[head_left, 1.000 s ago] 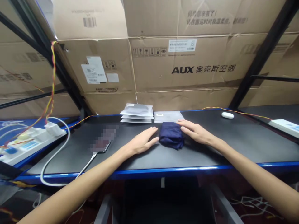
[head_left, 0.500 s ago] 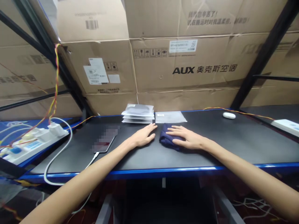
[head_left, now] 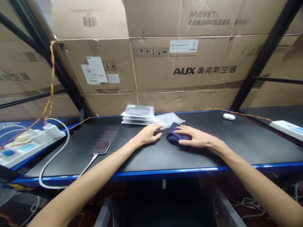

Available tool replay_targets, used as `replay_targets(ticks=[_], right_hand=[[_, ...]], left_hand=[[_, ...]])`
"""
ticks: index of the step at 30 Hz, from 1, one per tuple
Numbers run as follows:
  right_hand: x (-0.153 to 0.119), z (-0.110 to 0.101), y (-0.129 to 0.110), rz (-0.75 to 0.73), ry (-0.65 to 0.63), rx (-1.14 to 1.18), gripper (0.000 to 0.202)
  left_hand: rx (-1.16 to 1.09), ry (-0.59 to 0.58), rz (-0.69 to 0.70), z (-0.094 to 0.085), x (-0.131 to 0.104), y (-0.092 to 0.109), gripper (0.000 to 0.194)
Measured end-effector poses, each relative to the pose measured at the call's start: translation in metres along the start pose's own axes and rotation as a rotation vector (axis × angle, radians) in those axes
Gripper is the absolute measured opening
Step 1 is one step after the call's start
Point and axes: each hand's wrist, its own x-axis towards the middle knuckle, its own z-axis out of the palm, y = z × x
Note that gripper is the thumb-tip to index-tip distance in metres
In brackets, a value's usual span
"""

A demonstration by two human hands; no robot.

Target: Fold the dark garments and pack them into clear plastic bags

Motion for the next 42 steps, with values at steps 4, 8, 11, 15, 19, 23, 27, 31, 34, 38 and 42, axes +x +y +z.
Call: replay_targets(ticks=[4,8,11,15,19,23,27,31,34,38,42], right_hand=[[0.000,0.000,-0.002,-0.004,-0.013,0.014,0.090],[0.000,-0.001,0.001,-0.030,-0.010,0.041,0.079],[0.000,-0.003,0.002,-0.083,0.002,0.031,0.070],[0.001,-0.002,0.001,-0.138,0.065,0.018,0.063],[0.004,0.003,0.001,-0.187,0.162,0.017,0.054],[0.006,0.007,0.000,-0.211,0.208,-0.006,0.049],[0.007,0.008,-0.004,-0.259,0.239,-0.004,0.042],[0.007,0.010,-0.005,-0.280,0.270,0.011,0.040],[0.007,0.013,-0.003,-0.274,0.310,-0.003,0.041],[0.007,0.016,-0.004,-0.323,0.384,-0.072,0.050],[0.010,0.022,-0.006,-0.392,0.400,-0.148,0.057]], left_hand=[[-0.047,0.072,-0.060,0.003,0.001,0.000,0.035],[-0.082,0.143,-0.094,0.004,0.005,-0.006,0.026],[-0.068,0.152,-0.139,0.004,0.005,-0.007,0.019],[0.083,0.227,-0.272,0.002,0.002,0.000,0.014],[0.199,0.306,-0.333,0.000,-0.001,0.009,0.011],[0.246,0.248,-0.352,-0.001,-0.001,0.011,0.015],[0.244,0.178,-0.264,0.001,0.000,0.007,0.020],[0.236,0.147,-0.198,0.004,0.000,0.002,0.024],[0.231,0.162,-0.194,0.007,0.000,-0.002,0.025],[0.215,0.192,-0.172,0.009,0.000,-0.004,0.030],[0.140,0.218,-0.099,0.010,0.000,-0.003,0.035]])
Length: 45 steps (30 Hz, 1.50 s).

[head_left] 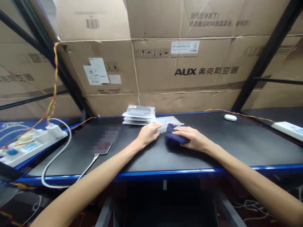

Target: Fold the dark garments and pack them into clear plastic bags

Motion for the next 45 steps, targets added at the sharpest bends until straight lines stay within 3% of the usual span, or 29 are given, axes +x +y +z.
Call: replay_targets(ticks=[5,8,12,15,17,23,32,36,42,45], right_hand=[[0.005,0.009,0.003,-0.055,-0.057,0.078,0.057],[0.007,0.008,0.003,-0.014,-0.130,0.151,0.053],[0.010,0.003,-0.003,0.097,-0.252,0.184,0.053],[0.012,0.003,-0.006,0.147,-0.287,0.159,0.054],[0.014,0.004,-0.006,0.151,-0.280,0.124,0.053],[0.032,0.008,-0.007,0.217,-0.286,-0.037,0.048],[0.072,0.027,-0.018,0.545,-0.325,-0.254,0.048],[0.067,0.021,-0.018,0.523,-0.322,-0.177,0.060],[0.048,-0.002,-0.012,0.392,-0.469,-0.041,0.077],[0.049,-0.002,-0.011,0.344,-0.475,-0.104,0.065]], left_hand=[[-0.164,-0.006,0.165,0.003,0.001,0.002,0.039],[-0.209,0.005,0.188,0.004,0.001,0.002,0.036],[-0.346,0.016,0.082,0.003,0.001,0.003,0.041],[-0.412,0.032,-0.018,0.000,0.002,0.008,0.024],[-0.413,0.023,-0.026,-0.001,0.003,0.011,0.009],[-0.421,0.022,-0.013,0.001,0.003,0.013,0.004],[-0.485,0.074,-0.016,0.000,0.003,0.012,0.004],[-0.483,0.062,-0.029,-0.001,0.003,0.010,0.003],[-0.471,0.026,-0.056,-0.003,0.003,0.009,0.006],[-0.480,0.024,-0.060,-0.003,0.004,0.008,0.006]])
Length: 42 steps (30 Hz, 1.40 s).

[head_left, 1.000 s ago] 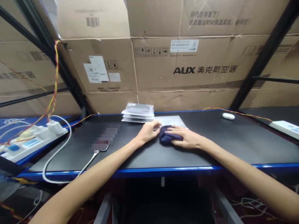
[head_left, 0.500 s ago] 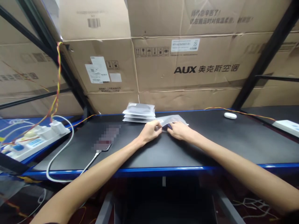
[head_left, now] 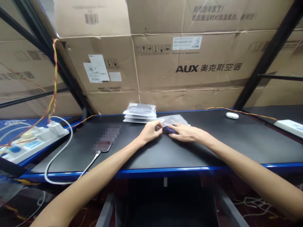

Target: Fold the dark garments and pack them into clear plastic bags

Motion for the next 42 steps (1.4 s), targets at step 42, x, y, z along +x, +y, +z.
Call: replay_targets(ticks=[42], right_hand=[[-0.036,0.020,0.061,-0.196,0.568,0.251,0.033]], left_hand=[[0.556,-0.133,0.266,-0.020,0.003,-0.011,0.067]])
